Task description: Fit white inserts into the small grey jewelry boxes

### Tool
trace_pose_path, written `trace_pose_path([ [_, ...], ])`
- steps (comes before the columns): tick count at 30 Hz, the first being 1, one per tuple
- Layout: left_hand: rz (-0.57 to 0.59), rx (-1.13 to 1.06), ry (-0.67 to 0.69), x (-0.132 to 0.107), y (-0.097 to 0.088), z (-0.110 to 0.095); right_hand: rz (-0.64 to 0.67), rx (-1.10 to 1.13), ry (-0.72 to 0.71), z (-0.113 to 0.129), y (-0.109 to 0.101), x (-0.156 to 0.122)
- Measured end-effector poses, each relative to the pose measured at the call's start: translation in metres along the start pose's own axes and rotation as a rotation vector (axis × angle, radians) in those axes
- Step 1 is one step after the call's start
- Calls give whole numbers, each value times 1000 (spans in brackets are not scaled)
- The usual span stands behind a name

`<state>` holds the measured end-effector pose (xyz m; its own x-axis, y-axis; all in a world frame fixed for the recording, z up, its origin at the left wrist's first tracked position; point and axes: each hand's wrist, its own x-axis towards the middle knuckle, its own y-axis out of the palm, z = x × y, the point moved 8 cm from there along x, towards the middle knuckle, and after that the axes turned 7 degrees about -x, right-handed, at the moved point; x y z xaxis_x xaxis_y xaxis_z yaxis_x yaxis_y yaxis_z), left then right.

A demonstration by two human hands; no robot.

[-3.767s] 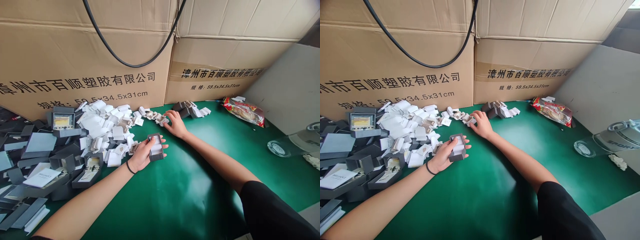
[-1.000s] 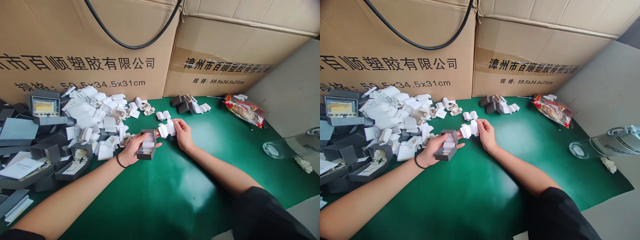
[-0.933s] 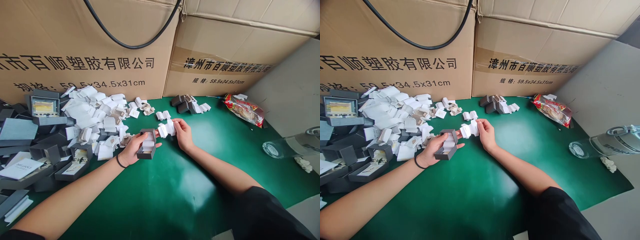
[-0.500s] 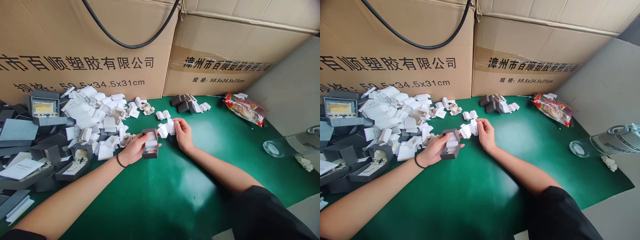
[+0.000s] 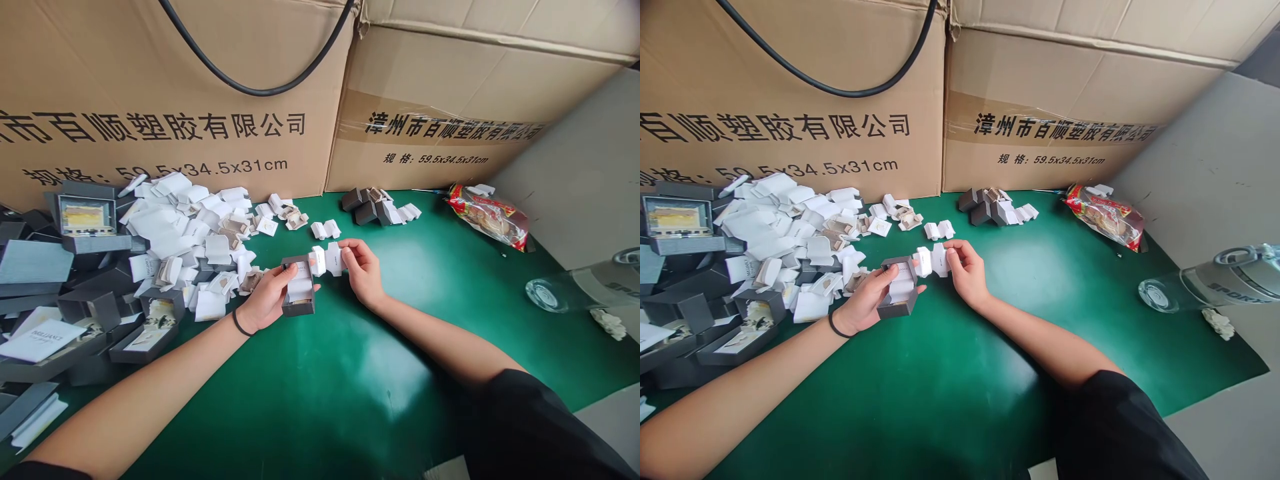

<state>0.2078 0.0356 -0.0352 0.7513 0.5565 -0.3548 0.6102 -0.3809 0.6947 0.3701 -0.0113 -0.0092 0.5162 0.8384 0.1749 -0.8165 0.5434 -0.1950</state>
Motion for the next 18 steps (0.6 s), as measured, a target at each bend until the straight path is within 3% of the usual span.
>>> trace_pose_path([
  [14,-71,-30,48,0,-5,-4,66,-147,-2,-2,5,3],
  [16,-74,-30,47,-1,-4,-5,57,-261,-95,4,4,3],
  [18,-75,-31,50,-1,-3,-6,33,-411,-286,18,2,1],
])
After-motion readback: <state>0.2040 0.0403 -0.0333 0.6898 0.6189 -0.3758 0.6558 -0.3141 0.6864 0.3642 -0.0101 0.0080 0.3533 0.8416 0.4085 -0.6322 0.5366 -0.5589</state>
